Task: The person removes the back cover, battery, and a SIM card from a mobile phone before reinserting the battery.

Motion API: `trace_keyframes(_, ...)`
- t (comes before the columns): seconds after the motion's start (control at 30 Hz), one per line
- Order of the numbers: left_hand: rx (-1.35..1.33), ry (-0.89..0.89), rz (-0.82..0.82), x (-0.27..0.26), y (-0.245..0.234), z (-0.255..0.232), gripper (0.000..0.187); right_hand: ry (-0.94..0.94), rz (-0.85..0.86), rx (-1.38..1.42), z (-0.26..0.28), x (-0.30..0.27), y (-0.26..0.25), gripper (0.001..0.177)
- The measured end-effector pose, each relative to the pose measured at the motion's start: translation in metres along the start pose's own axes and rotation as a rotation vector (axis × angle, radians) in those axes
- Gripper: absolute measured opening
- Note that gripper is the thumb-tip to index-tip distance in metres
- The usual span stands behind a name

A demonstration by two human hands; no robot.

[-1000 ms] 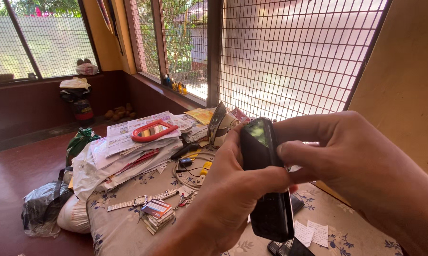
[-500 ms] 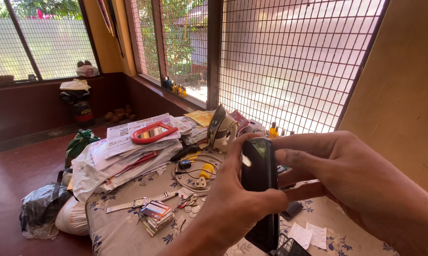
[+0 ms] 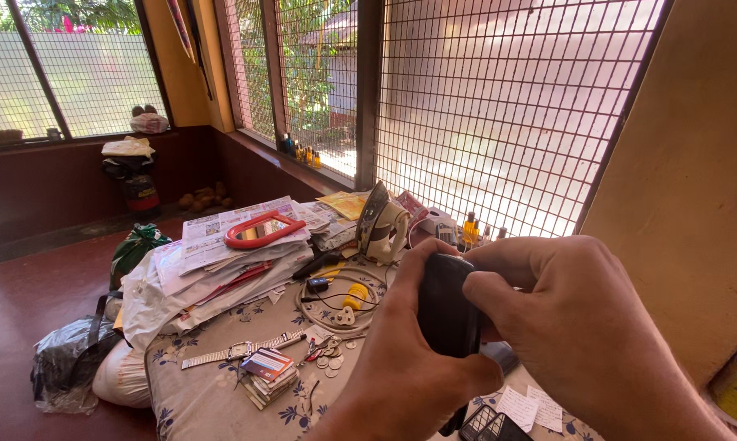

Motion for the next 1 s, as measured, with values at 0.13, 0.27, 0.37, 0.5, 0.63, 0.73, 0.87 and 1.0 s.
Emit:
trace_keyframes(0.13, -0.068, 0.006, 0.019, -0.001, 0.002, 0.004, 0.089, 0.056, -0.014, -0.045, 0.005, -0.003, 0.002, 0.029)
trace_keyframes(0.27, -0.158, -0.045, 0.016, -0.002, 0.005, 0.012, 0.091, 0.119, 0.040, 0.047, 0.002, -0.001, 0.005, 0.030)
trace_keyframes(0.37, -0.102, -0.069, -0.014, -0.003, 0.003, 0.020, 0.093, 0.135, 0.084, 0.134, -0.008, 0.001, 0.012, 0.031)
trace_keyframes(0.5, -0.182, -0.075, 0.004, 0.000, 0.000, 0.031, 0.095, 0.164, 0.156, 0.236, -0.029, 0.013, 0.019, 0.029)
trace_keyframes(0.63, -0.247, -0.159, -0.107, 0.028, -0.023, 0.020, 0.083, -0.119, 0.449, 0.489, -0.035, 0.031, 0.011, 0.042)
trace_keyframes(0.73, -0.481, -0.259, -0.178, 0.056, -0.040, -0.003, 0.057, -0.083, 0.457, 0.508, -0.038, 0.026, 0.006, 0.045)
trace_keyframes(0.87, -0.743, -0.204, -0.023, 0.072, -0.043, -0.017, 0.031, -0.126, 0.355, 0.566, -0.036, 0.015, 0.013, 0.045)
trace_keyframes(1.0, -0.798, -0.235, -0.021, 0.072, -0.040, -0.019, 0.025, -0.173, 0.175, 0.411, -0.031, 0.012, 0.008, 0.042)
Point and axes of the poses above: each hand's wrist, its own x-axis towards the middle knuckle, its own y-axis out of the palm, z = x × y, the point moved 2 cm from there along x, towards the middle knuckle, and after that the axes turned 10 degrees about -x, right-handed, at the moved point
